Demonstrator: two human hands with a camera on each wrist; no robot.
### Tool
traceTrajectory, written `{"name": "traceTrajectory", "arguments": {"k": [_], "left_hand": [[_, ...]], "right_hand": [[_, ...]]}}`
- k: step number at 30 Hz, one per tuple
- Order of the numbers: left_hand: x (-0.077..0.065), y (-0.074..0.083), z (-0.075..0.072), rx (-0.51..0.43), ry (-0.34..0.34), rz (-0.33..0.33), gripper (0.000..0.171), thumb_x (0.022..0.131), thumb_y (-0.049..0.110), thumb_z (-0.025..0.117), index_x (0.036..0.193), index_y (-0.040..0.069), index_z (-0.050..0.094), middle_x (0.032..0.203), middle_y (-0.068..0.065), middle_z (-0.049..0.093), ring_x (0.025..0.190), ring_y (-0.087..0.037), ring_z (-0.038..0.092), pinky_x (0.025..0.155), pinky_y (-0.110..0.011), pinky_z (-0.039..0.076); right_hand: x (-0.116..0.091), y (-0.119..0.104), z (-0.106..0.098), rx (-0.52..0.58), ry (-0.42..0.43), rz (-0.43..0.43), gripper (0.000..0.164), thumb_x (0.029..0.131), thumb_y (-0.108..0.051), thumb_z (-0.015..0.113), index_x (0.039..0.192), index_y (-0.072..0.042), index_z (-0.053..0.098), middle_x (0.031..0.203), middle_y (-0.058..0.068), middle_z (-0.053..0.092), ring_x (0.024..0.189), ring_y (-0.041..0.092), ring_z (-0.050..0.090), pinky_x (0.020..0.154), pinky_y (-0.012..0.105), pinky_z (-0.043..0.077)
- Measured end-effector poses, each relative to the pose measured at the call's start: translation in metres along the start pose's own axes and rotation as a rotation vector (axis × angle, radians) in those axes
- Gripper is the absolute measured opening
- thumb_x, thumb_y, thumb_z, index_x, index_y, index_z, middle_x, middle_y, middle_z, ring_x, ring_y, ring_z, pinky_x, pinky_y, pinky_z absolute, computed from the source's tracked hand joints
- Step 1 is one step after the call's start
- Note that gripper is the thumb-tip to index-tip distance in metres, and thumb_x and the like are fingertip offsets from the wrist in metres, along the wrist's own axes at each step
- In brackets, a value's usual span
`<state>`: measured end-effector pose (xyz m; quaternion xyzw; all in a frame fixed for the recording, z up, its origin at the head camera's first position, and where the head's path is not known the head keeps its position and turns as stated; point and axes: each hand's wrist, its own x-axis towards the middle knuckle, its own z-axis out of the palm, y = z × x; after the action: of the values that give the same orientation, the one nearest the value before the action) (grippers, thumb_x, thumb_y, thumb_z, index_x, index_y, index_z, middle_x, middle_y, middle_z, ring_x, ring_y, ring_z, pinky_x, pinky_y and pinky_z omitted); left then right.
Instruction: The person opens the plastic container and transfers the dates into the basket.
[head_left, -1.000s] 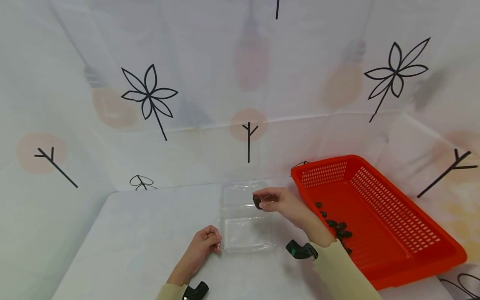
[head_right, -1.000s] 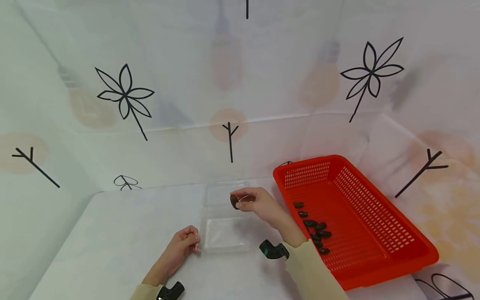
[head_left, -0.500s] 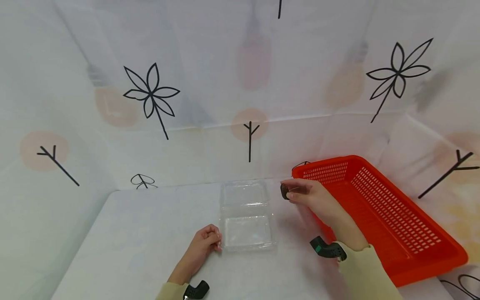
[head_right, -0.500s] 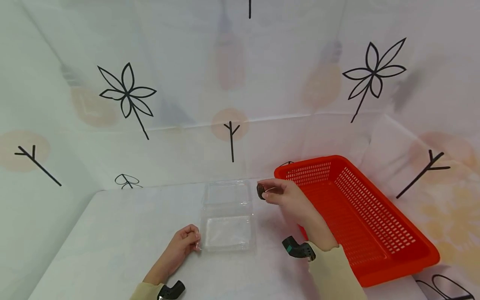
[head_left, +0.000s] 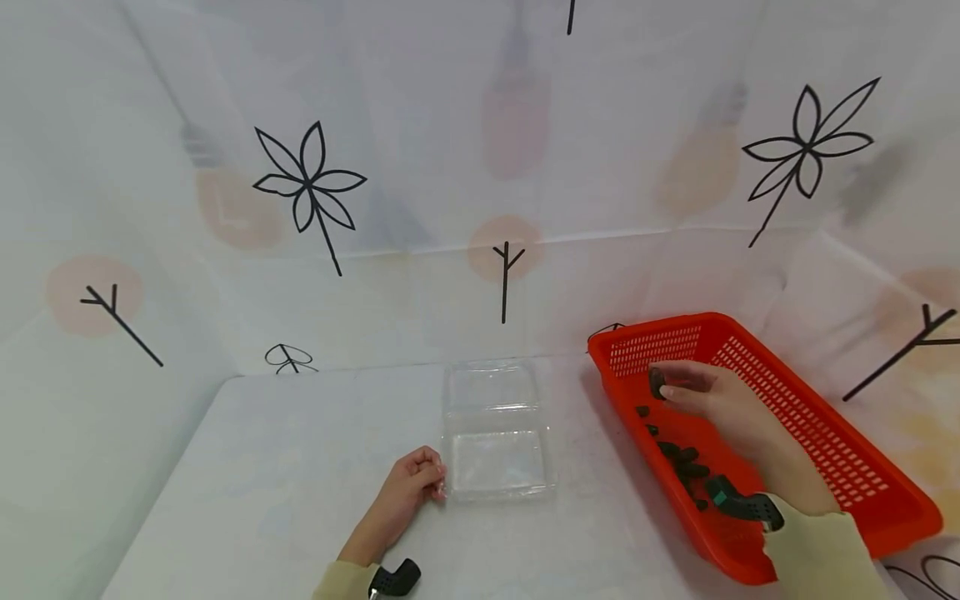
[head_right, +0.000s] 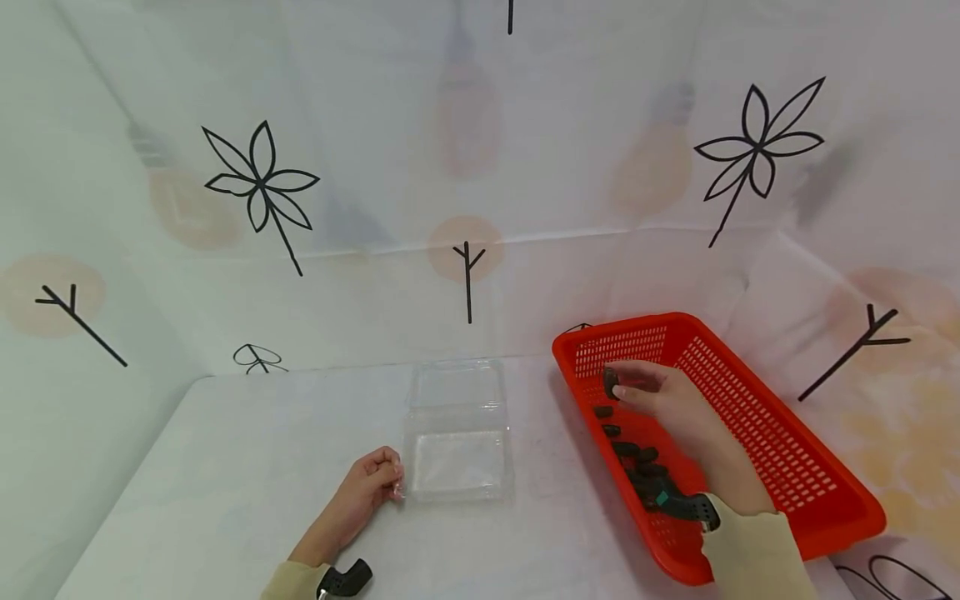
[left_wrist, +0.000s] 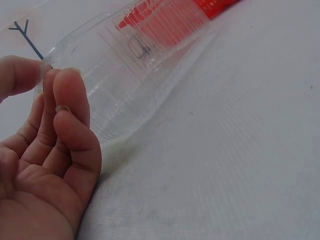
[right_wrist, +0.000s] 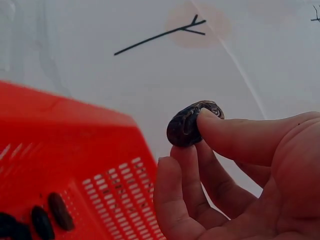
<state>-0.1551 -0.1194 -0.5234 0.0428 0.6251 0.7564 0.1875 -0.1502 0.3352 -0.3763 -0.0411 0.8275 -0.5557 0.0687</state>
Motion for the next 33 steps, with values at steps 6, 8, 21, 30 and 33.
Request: {"name": "traceTrajectory", "arguments": {"k": [6, 8, 21, 30, 33], "left_hand": [[0.001, 0.0, 0.002, 0.004, 0.003, -0.005, 0.011, 0.095, 0.007, 0.062, 0.09, 0.007, 0.052, 0.074, 0.0, 0.056, 0.065, -0.01, 0.056, 0.064, -0.025, 0.051], [0.001, -0.001, 0.001, 0.004, -0.005, 0.004, 0.011, 0.096, 0.007, 0.061, 0.09, 0.007, 0.052, 0.074, 0.0, 0.056, 0.065, -0.01, 0.055, 0.064, -0.025, 0.052], [0.0, -0.001, 0.003, 0.004, -0.001, 0.014, 0.012, 0.095, 0.006, 0.063, 0.091, 0.006, 0.051, 0.074, 0.001, 0.056, 0.067, -0.01, 0.055, 0.065, -0.025, 0.052], [0.0, -0.002, 0.003, 0.01, 0.004, 0.009, 0.013, 0.095, 0.007, 0.063, 0.091, 0.006, 0.051, 0.075, 0.001, 0.056, 0.067, -0.01, 0.056, 0.065, -0.025, 0.051], [-0.002, -0.001, 0.004, 0.015, 0.015, 0.007, 0.012, 0.095, 0.007, 0.063, 0.091, 0.006, 0.051, 0.074, 0.001, 0.057, 0.067, -0.01, 0.056, 0.065, -0.025, 0.051]], "right_hand": [[-0.006, 0.024, -0.028, -0.02, -0.019, 0.067, 0.055, 0.101, -0.021, 0.062, 0.144, 0.006, 0.042, 0.127, 0.0, 0.059, 0.102, 0.005, 0.064, 0.085, 0.027, 0.053], [-0.006, 0.03, -0.035, -0.05, -0.028, 0.089, 0.055, 0.101, -0.021, 0.061, 0.145, 0.006, 0.041, 0.129, 0.005, 0.059, 0.101, 0.006, 0.064, 0.085, 0.028, 0.053], [0.009, 0.058, -0.054, -0.197, -0.116, 0.089, 0.046, 0.1, -0.018, 0.062, 0.136, 0.008, 0.051, 0.132, 0.026, 0.056, 0.104, 0.021, 0.062, 0.084, 0.036, 0.053], [0.015, 0.07, -0.051, -0.209, -0.124, 0.195, 0.047, 0.095, -0.022, 0.069, 0.128, 0.009, 0.058, 0.116, 0.015, 0.066, 0.101, 0.025, 0.063, 0.081, 0.032, 0.052], [0.016, 0.073, -0.049, -0.223, -0.133, 0.193, 0.044, 0.094, -0.022, 0.07, 0.126, 0.008, 0.06, 0.114, 0.014, 0.068, 0.099, 0.025, 0.064, 0.081, 0.033, 0.052]]}}
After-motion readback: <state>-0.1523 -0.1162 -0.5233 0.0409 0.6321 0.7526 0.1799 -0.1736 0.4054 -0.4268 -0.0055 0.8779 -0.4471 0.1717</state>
